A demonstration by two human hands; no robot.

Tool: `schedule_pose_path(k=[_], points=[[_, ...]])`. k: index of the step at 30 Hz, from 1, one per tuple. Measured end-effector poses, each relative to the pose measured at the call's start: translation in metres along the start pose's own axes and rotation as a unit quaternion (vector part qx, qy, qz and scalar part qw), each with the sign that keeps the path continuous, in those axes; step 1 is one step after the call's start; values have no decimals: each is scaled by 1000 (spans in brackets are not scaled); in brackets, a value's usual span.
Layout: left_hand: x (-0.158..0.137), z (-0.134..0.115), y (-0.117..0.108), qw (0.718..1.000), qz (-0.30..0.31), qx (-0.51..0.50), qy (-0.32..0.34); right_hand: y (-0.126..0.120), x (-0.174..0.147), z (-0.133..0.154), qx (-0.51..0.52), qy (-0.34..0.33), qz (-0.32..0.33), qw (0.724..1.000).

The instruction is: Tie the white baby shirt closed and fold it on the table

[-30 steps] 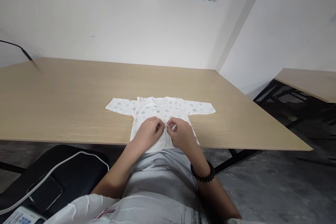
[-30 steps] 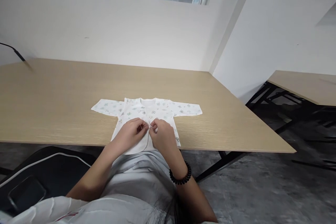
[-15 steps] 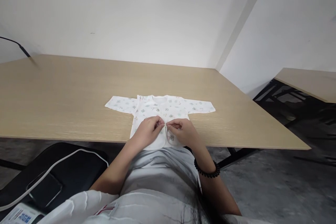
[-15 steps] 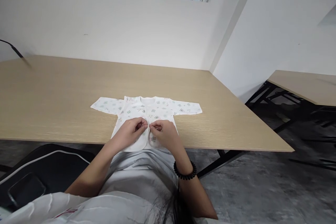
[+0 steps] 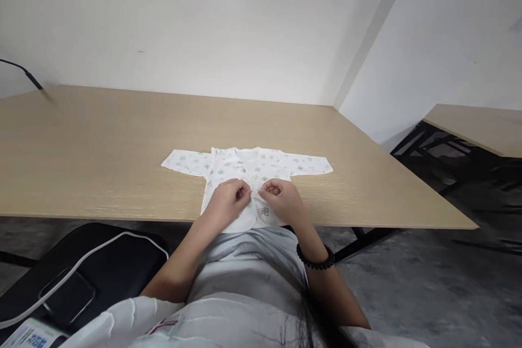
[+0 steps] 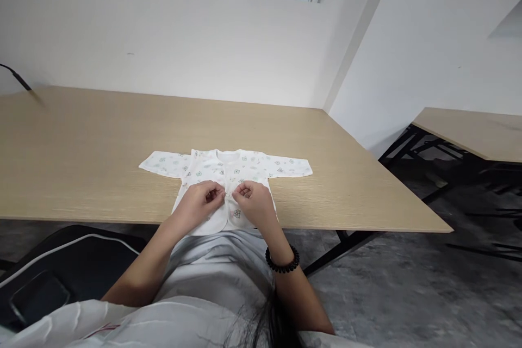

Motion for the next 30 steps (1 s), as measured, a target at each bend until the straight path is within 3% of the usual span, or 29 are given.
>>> schedule_pose_path(k=[14,25,30], points=[[0,-6,1,1000,12,-6,-8,7,-11,19,-119,-8,17,993],[-1,-4,1,1000,18,-23,8,10,-19,23,-145,-112,-37,982],[-1,-5,0,999,24,-32,12,10,-23,24,-151,-157,-12,976]])
Point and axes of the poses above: each hand's wrist, its own x-axis towards the middle knuckle, its own y-axis out of the palm, z = x × y, the point moved 7 cm from there along x, towards the middle knuckle, and after that the axes turned 13 degrees about y, right-handed, at the moved point
